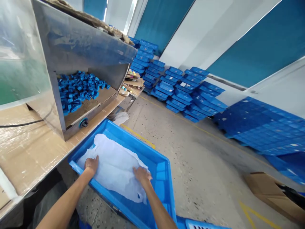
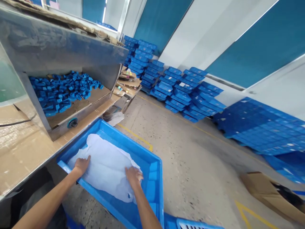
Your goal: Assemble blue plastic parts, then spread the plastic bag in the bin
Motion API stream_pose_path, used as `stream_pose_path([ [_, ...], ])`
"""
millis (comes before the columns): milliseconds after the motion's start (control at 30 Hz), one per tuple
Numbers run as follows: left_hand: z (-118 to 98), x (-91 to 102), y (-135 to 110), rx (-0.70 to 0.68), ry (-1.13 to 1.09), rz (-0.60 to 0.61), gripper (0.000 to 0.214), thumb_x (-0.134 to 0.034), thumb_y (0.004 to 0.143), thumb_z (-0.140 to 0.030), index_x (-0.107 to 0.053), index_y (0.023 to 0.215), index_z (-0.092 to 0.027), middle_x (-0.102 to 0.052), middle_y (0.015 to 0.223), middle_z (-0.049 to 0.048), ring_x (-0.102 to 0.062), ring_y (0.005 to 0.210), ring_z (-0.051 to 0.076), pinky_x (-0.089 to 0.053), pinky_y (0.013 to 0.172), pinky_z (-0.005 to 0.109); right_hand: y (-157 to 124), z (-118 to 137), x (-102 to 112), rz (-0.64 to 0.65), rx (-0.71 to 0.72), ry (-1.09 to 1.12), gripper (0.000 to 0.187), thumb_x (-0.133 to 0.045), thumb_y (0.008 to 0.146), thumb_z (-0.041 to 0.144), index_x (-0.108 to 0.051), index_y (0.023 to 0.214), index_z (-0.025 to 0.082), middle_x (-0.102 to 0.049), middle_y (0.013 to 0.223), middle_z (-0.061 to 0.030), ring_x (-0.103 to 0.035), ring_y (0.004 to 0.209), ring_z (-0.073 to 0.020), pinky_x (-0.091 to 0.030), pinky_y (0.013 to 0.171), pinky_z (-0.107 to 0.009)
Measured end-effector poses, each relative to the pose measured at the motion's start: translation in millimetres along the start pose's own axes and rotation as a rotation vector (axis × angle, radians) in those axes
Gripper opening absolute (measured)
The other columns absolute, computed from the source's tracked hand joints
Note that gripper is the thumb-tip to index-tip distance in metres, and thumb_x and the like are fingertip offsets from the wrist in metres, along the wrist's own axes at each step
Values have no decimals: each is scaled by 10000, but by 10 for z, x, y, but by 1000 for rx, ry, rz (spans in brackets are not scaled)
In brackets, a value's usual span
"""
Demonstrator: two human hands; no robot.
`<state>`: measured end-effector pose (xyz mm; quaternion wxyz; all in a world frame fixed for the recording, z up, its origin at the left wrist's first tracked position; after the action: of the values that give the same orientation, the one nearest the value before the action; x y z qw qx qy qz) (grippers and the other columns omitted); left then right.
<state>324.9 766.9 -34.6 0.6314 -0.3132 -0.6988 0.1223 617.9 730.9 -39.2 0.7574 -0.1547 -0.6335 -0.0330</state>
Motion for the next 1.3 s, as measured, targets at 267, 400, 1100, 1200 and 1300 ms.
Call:
stream_pose_path([
  [267,56,141,-72,136,77,-14,307,-648,986,-334,-646,1230,-149,-692,1221,107,-693,1067,257,-603,904,471,758,1664,-317,61,495,173,377,-634,1002,352,-602,1354,221,-467,1547,-98,-431,1423,-317,-333,1189,-596],
  [400,118,180,-72,235,95,20,263,-647,988,-321,-664,1181,-143,-709,1169,95,-712,990,230,-626,838,425,1001,2227,-543,153,612,227,477,-661,982,404,-561,1406,208,-465,1546,-112,-451,1408,-336,-353,1171,-614],
  [1100,-618,-71,37,-220,-79,52,378,-636,993,-335,-600,1337,-184,-671,1295,109,-670,1148,279,-564,990,529,997,1038,-625,-323,297,270,414,-608,1017,374,-553,1390,202,-520,1471,-116,-527,1323,-304,-443,1108,-557],
  [1200,-657,-204,98,-275,-107,135,408,-669,973,-318,-594,1352,-189,-659,1324,113,-670,1155,282,-571,986,524,838,446,-642,-389,274,190,366,-630,1006,361,-596,1324,183,-574,1400,-110,-565,1275,-291,-477,1075,-539],
  [1300,-580,-253,145,-278,-116,175,423,-661,978,-311,-578,1380,-208,-639,1367,118,-660,1180,289,-567,998,532,718,-186,-548,-470,213,106,398,-641,997,375,-585,1337,176,-555,1422,-119,-555,1287,-307,-465,1081,-564],
])
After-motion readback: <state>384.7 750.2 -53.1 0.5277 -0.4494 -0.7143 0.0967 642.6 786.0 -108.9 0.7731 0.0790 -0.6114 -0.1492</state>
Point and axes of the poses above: each hand's wrist, its own y-axis towards the middle knuckle, its own x-axis out of the back of the hand, z = x × y, the point moved 5 cm from there along y, towards the middle knuckle
